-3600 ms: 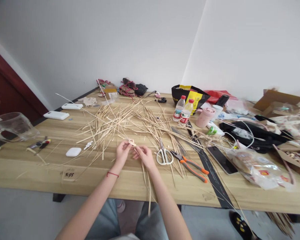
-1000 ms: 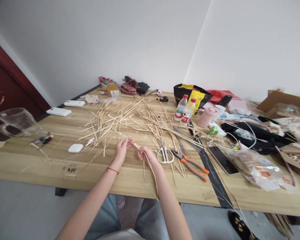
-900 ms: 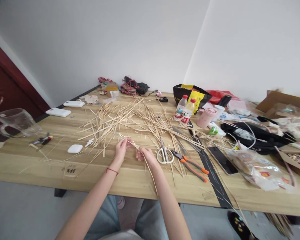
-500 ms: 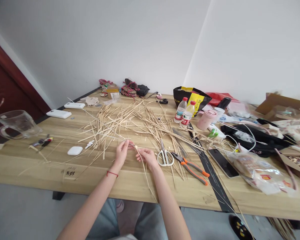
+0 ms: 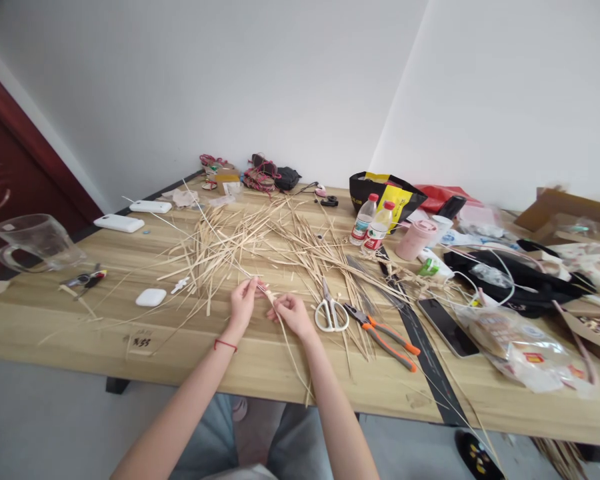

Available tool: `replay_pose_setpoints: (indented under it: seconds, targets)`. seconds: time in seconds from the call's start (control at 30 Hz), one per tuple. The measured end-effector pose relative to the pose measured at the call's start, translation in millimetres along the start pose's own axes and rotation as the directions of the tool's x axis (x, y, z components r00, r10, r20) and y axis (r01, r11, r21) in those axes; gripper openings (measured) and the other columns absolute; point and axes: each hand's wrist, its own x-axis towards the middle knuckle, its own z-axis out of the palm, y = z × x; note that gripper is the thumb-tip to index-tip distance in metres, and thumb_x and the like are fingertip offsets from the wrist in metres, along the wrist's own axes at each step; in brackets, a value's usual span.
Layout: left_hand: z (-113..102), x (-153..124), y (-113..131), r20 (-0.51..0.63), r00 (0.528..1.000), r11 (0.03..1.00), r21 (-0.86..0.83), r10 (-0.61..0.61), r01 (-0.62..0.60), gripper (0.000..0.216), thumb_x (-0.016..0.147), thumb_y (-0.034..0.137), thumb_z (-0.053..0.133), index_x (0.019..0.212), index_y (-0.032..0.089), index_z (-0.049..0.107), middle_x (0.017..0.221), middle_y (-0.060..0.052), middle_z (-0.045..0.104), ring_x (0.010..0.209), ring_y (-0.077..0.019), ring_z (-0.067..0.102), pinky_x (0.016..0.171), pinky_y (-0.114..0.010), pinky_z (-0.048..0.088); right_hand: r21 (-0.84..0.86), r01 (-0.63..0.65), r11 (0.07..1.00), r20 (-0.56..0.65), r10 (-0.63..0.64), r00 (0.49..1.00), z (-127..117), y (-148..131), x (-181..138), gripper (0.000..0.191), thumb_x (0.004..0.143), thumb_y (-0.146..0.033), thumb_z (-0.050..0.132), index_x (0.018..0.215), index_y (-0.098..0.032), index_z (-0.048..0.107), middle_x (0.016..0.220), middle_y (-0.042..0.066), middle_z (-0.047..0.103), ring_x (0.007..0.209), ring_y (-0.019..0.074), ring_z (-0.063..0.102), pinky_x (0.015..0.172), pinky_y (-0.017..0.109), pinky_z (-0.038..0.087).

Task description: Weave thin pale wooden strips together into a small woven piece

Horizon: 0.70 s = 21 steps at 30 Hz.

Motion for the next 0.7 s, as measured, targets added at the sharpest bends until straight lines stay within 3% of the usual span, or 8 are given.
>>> replay_pose_setpoints:
  seconds: [0.17, 0.4, 0.7]
  targets:
    - [-0.6, 0.1, 0.4, -0.014, 1.0, 1.0, 0.021, 0.0, 0.0, 0.039, 0.076, 0.055, 0.059, 0.075, 0.016, 0.062, 0.071, -0.005, 0.065, 0.065, -0.0181, 0.063, 0.061, -0.029, 0.054, -0.012, 0.011, 1.0, 0.079, -0.01, 0.997, 0.6, -2.3, -2.2, 0.033, 0.068, -0.048, 0.069, 0.07, -0.02, 0.051, 0.067, 0.004, 0.072, 0.064, 0.0202, 0.069, 0.057, 0.03, 0.051]
    - [1.9, -1.8, -2.5, 0.015, 0.999, 0.999, -0.007, -0.052, 0.052, 0.04, 0.075, 0.055, 0.06, 0.08, 0.016, 0.064, 0.077, -0.007, 0.068, 0.069, -0.02, 0.065, 0.063, -0.032, 0.055, 0.019, -0.048, 0.999, 0.0, 0.048, 0.999, -3.2, 3.2, 2.2, 0.038, 0.065, -0.051, 0.072, 0.077, -0.017, 0.059, 0.065, 0.007, 0.071, 0.059, 0.0202, 0.068, 0.054, 0.029, 0.052]
    - [3.8, -0.9, -5.5, 0.191, 0.978, 0.996, -0.009, -0.082, 0.085, 0.036, 0.076, 0.049, 0.063, 0.089, 0.015, 0.066, 0.084, -0.009, 0.069, 0.08, -0.0234, 0.067, 0.073, -0.038, 0.056, 0.017, -0.073, 0.997, -0.044, 0.073, 0.996, -9.3, 10.2, 6.8, 0.037, 0.063, -0.05, 0.074, 0.075, -0.018, 0.06, 0.064, 0.006, 0.07, 0.061, 0.0212, 0.068, 0.056, 0.031, 0.052]
